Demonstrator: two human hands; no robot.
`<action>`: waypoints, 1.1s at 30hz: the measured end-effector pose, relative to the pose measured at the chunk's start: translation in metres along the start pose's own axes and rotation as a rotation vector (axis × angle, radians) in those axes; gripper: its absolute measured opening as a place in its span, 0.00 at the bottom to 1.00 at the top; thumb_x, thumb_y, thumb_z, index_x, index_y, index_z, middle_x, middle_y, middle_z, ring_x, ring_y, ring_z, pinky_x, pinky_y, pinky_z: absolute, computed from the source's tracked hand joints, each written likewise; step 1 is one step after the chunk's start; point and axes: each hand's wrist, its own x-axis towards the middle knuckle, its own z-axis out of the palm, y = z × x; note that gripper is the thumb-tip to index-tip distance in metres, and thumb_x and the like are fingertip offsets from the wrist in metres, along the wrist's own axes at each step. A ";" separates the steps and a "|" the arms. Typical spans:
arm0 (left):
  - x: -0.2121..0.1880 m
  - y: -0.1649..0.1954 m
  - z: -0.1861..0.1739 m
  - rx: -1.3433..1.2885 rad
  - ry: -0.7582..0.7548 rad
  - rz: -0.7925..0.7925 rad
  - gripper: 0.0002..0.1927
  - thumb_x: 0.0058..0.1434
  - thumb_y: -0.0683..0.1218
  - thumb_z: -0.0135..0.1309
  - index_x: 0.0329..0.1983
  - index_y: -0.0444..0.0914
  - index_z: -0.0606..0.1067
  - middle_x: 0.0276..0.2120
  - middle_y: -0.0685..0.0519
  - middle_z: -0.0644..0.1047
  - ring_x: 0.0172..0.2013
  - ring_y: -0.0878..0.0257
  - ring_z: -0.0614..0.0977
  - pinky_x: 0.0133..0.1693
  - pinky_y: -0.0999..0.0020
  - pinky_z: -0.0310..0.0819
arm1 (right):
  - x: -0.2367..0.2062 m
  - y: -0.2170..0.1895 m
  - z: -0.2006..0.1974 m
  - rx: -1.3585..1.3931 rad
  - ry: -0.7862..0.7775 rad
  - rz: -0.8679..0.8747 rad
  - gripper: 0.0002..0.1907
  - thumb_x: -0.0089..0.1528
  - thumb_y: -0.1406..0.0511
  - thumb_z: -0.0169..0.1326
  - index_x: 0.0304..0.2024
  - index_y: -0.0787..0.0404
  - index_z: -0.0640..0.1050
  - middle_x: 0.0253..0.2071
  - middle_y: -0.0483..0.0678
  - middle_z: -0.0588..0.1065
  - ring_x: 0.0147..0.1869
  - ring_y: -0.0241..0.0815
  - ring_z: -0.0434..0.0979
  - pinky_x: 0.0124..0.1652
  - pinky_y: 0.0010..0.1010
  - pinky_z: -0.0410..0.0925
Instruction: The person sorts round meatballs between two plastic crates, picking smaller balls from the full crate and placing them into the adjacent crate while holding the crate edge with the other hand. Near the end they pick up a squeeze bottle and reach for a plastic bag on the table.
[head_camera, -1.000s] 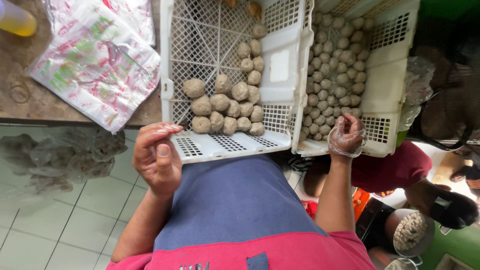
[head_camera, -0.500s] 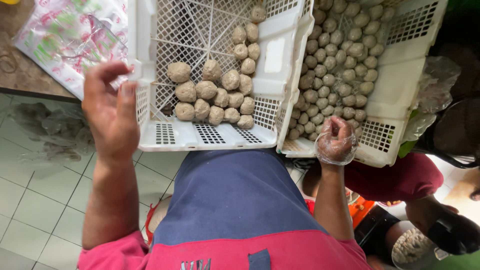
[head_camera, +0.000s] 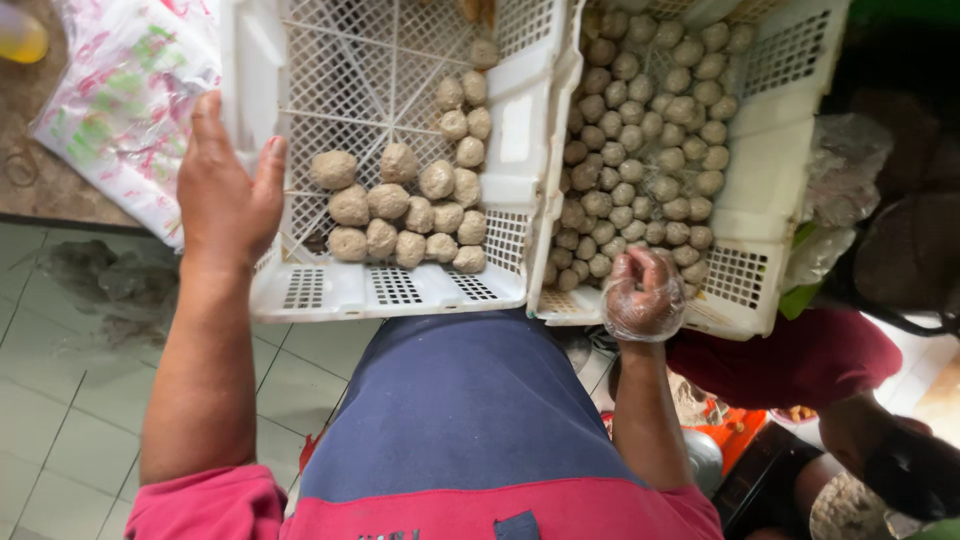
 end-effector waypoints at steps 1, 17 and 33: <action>0.000 0.000 0.000 -0.004 -0.018 -0.034 0.31 0.77 0.47 0.58 0.71 0.25 0.59 0.62 0.28 0.72 0.63 0.31 0.75 0.63 0.46 0.69 | -0.002 0.003 -0.001 0.037 -0.035 0.011 0.08 0.65 0.73 0.61 0.45 0.65 0.78 0.40 0.53 0.78 0.38 0.43 0.81 0.40 0.31 0.75; 0.000 0.022 -0.005 0.089 -0.072 -0.074 0.37 0.76 0.52 0.63 0.70 0.24 0.58 0.53 0.24 0.75 0.52 0.28 0.77 0.58 0.42 0.71 | 0.201 0.152 0.014 -0.240 -0.506 0.286 0.41 0.66 0.51 0.55 0.75 0.61 0.57 0.72 0.65 0.62 0.72 0.66 0.61 0.64 0.49 0.62; 0.029 0.038 0.011 0.087 -0.065 -0.169 0.38 0.74 0.58 0.63 0.69 0.28 0.61 0.47 0.28 0.77 0.49 0.31 0.79 0.53 0.43 0.73 | 0.294 0.140 0.033 -0.097 -1.102 0.472 0.37 0.60 0.42 0.53 0.65 0.53 0.73 0.66 0.50 0.72 0.66 0.53 0.73 0.59 0.48 0.70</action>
